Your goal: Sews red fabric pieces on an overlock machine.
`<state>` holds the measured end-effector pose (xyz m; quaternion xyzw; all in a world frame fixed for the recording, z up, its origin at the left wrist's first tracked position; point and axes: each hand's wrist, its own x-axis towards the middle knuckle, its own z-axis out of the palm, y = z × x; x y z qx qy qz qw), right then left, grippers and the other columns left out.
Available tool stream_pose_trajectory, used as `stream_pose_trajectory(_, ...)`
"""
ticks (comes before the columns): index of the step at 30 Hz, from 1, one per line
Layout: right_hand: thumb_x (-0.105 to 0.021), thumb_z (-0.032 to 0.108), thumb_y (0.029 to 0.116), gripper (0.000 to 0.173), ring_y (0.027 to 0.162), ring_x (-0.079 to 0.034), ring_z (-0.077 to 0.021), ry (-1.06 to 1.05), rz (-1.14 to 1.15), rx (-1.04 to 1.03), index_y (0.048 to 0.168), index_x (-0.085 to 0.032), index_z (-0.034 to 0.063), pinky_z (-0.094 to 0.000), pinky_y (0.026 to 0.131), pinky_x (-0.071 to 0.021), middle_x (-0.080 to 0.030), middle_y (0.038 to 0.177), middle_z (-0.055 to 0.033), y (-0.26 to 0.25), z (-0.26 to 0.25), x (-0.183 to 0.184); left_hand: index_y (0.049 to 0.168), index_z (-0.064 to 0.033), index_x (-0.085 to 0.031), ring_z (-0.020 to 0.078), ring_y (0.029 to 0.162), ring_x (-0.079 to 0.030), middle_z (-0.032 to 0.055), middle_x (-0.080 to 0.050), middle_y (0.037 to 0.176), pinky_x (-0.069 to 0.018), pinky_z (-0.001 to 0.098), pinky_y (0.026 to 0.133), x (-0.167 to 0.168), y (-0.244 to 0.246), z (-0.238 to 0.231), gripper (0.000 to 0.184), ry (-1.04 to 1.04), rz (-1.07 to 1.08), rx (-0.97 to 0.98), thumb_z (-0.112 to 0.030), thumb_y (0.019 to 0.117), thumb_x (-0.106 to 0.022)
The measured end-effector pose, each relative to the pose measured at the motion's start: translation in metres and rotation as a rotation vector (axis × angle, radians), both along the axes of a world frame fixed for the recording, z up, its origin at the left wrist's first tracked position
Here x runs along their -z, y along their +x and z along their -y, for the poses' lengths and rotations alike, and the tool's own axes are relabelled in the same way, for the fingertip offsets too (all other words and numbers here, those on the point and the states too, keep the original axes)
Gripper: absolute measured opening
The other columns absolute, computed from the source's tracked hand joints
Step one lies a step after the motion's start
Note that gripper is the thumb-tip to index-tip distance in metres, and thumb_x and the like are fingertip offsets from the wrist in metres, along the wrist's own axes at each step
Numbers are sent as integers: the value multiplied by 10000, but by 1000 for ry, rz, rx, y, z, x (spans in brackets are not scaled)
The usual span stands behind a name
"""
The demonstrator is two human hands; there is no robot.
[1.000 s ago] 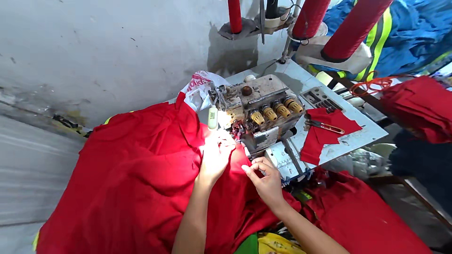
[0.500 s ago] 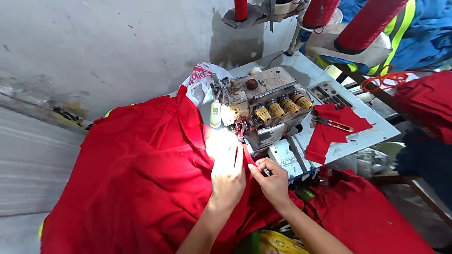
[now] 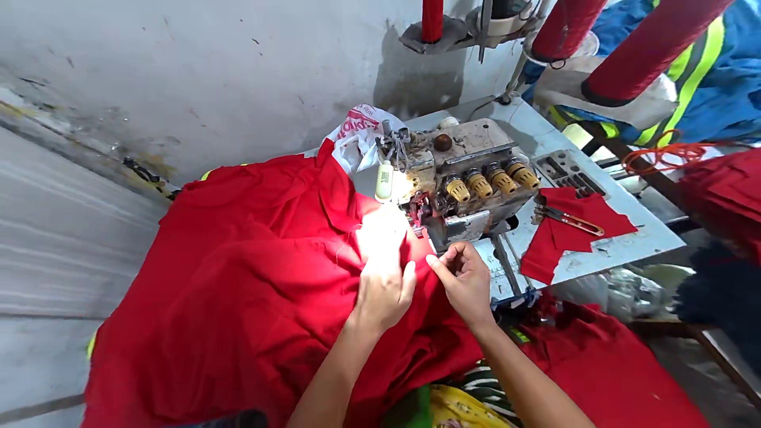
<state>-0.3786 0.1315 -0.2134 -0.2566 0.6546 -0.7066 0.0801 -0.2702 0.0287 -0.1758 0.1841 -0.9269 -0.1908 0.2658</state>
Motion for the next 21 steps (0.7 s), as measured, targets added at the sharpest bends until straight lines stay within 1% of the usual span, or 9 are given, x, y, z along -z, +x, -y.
stream_pose_trajectory(2,-730,106,841,187,618,-513,67,36,-3,-15,895,-562,43,-99,601,-445,-539,710,81,-7,5,-2,1289,101,-606,390,1254,-615,269,-651,1294,-469,507,1073,-3,37,1,491,-81,-82,-109,-279,1000,-490)
stream_pose_trajectory(6,-770,144,840,236,584,-436,55,48,-16,-38,886,-557,54,-111,568,-382,-474,688,88,-21,23,2,1399,-66,-448,261,1493,-339,156,-499,1469,-195,492,1235,15,173,25,456,-446,-338,-553,-372,1061,-462)
stream_pose_trajectory(8,-767,142,834,234,589,-434,63,21,-38,-44,883,-558,47,-104,570,-381,-481,699,86,-25,27,5,1323,97,-380,295,1489,-293,282,-413,1438,-191,400,1239,48,227,26,445,-466,-587,-890,-239,1054,-494)
stream_pose_trajectory(9,-759,135,836,227,594,-433,71,9,-56,-49,883,-557,44,-99,572,-380,-484,702,88,-26,27,5,1355,248,-301,383,1469,-300,421,-348,1458,-213,397,1228,65,237,18,540,-308,-723,-1085,-151,1039,-482)
stream_pose_trajectory(11,-750,128,848,221,610,-444,84,-4,-110,-63,901,-565,20,-90,587,-388,-498,714,81,-26,28,6,1541,154,-158,359,1487,-290,363,-245,1585,-253,404,1220,85,242,-4,618,367,-861,-1350,-255,1103,-311)
stream_pose_trajectory(14,-740,126,881,241,615,-445,96,11,-154,-68,951,-566,-25,-81,597,-393,-503,721,69,-25,25,6,1583,-93,-241,231,1370,-469,159,-427,1537,-441,479,1089,103,247,-48,782,1205,-757,-1099,-597,1043,18)
stream_pose_trajectory(16,-732,124,896,271,616,-449,90,51,-120,-91,1005,-552,-47,-85,600,-402,-492,732,59,-25,18,4,1497,-121,-363,176,1175,-612,91,-608,1323,-539,436,950,102,256,-75,800,1465,-644,-942,-642,1022,17)
stream_pose_trajectory(18,-697,138,942,315,650,-523,55,146,-37,-188,1121,-547,-73,-125,632,-466,-559,770,16,-22,0,-2,1402,-45,-425,102,1018,-666,41,-676,1130,-566,340,885,95,278,-102,580,1465,-522,-844,-455,1101,-145)
stream_pose_trajectory(21,-614,153,989,341,735,-655,-60,311,91,-482,1238,-575,-76,-282,728,-563,-700,845,-67,-26,-41,-1,1243,11,-545,5,900,-681,-51,-719,987,-572,246,865,66,316,-136,288,1223,-267,-716,-90,1009,-409)
